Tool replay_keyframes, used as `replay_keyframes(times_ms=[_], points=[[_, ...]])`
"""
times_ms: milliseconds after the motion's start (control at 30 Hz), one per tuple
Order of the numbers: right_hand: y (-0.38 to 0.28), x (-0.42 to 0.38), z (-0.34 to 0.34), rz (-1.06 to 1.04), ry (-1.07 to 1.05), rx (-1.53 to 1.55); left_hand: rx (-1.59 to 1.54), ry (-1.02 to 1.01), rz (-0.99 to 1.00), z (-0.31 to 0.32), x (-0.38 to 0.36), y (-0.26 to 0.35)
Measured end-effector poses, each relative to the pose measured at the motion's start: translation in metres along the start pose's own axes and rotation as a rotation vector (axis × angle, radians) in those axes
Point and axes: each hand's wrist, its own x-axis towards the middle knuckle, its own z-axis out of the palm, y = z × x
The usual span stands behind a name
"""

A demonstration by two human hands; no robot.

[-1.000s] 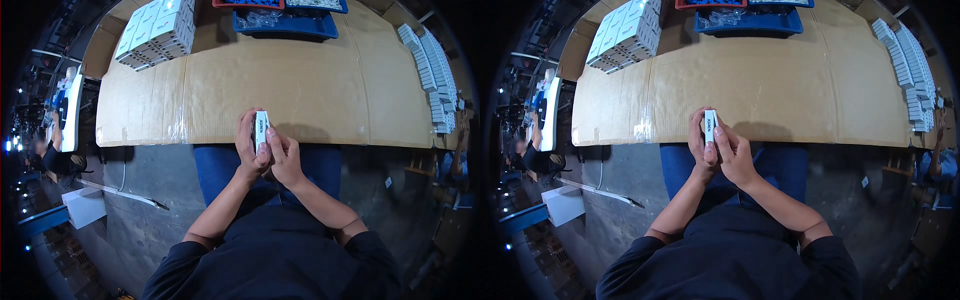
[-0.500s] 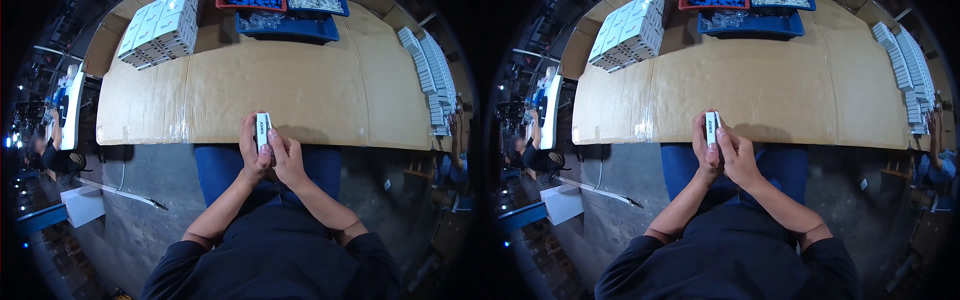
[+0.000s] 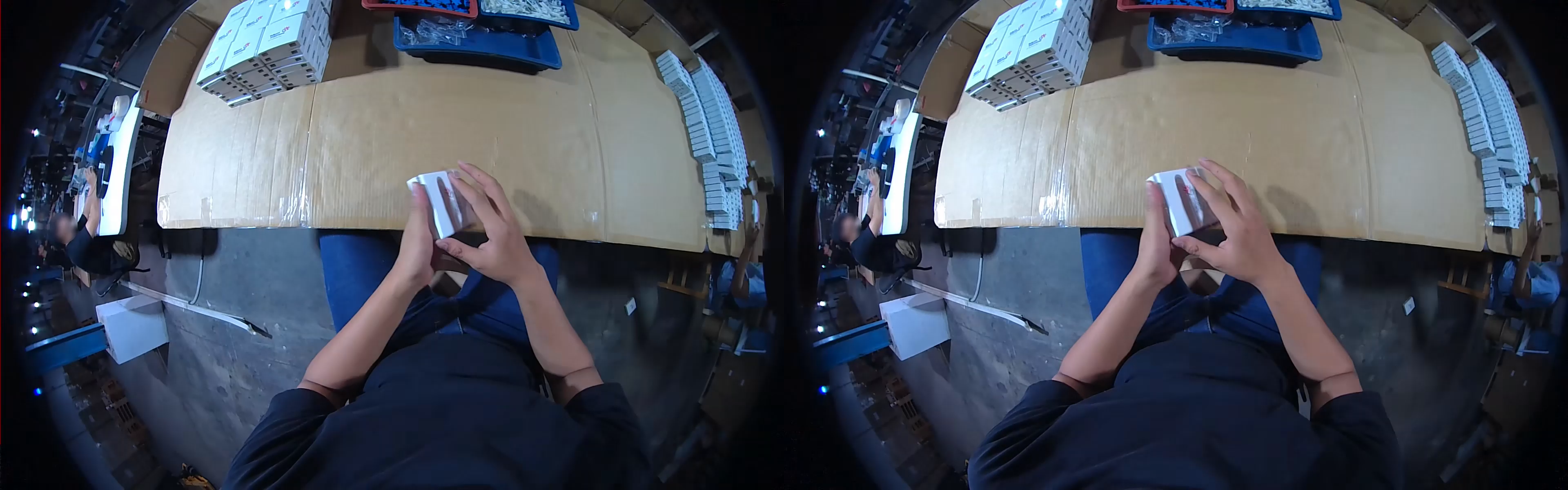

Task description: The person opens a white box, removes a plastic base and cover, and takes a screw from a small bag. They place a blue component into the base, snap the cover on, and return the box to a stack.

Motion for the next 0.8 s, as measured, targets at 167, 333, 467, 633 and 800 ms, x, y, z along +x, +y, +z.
replay_keyframes(times_ms=[167,333,467,633,800], points=[[0.010,0.009,-0.004,-0.283,0.055,-0.087,-0.160,-0.138,-0.112,0.003,-0.006,-0.009],[0.017,0.012,0.003,-0.398,0.131,-0.013,-0.124,-0.165,-0.095,0.003,-0.008,-0.010],[0.023,0.009,0.007,-0.435,0.174,0.043,-0.123,-0.194,-0.096,0.004,-0.011,-0.008],[0.026,0.004,0.015,-0.346,0.175,0.096,-0.078,-0.057,-0.149,0.004,-0.008,-0.009],[0.023,-0.003,0.027,0.065,0.300,0.710,0.277,-0.165,0.023,-0.005,0.006,-0.023]])
